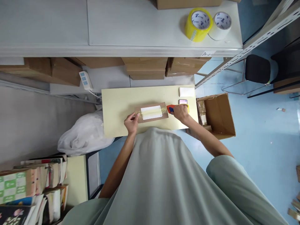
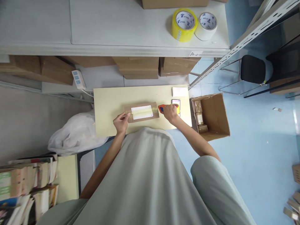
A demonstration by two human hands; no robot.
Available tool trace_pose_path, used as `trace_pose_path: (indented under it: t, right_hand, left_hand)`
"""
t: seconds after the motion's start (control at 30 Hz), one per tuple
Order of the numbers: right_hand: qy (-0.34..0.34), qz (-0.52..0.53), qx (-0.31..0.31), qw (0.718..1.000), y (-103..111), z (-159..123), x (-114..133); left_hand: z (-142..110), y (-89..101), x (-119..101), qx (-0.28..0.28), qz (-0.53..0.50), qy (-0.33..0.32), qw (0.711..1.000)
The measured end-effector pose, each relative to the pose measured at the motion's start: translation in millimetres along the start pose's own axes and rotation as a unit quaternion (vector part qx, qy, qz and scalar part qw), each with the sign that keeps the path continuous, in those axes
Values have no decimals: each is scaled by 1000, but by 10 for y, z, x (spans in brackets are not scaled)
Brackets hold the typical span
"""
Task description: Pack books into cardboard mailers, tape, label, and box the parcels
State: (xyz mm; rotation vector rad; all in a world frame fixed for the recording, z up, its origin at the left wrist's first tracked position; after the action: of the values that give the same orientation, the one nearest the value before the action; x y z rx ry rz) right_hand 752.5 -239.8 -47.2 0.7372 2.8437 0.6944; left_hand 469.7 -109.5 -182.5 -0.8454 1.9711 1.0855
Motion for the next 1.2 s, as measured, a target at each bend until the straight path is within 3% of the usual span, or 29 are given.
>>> trace_pose_path:
  t: [0.1, 0.17, 0.33, 0.5, 0.6, 0.7, 0.8, 1.0, 1.2]
  right_hand:
    - [-85, 100, -82, 988, -104, 59, -49]
    - [-99, 188, -112, 971, -145, 90, -76]
    - [-20, 344, -138, 929, -255, 235, 77]
    - [-6, 431, -236, 871, -430, 442, 218]
    - [44, 482, -280, 829, -505, 512, 195]
    - [102, 533, -310, 780, -587, 546, 184]
    - [140, 580, -299, 745, -739, 595, 244]
    - [148, 614, -258, 731, -1153, 723, 555]
    - [184, 603, -233, 740, -1335, 818, 848]
  left_hand:
    - [-22, -25, -5, 6, -20, -1, 1000]
    - [-39, -36, -15, -4, -28, -7, 1000]
    - [-77, -5, -49, -20, 1, 12, 1000]
    - [-83, -4, -121, -34, 30, 4, 999]
    - [-39, 10, -144, -48, 16, -16, 999]
    - [20, 86, -93, -56, -11, -45, 997]
    - [36, 195, 55, -52, -19, -42, 998]
    - [-94, 365, 431, -34, 49, 45, 997]
    - [-100, 504, 590, -24, 90, 83, 992]
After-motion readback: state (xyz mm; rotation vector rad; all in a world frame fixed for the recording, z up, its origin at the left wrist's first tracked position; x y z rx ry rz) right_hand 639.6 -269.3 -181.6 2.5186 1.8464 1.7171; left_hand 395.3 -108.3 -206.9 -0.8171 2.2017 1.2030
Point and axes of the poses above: each hand's wrist, its own z-axis towards the middle knuckle, its own y-axis out of the back of the hand, x = y × z, the point moved 1 cm from there along z, towards the middle knuckle, and after that the axes turned 15 degrees about x, right-handed, at the moved point
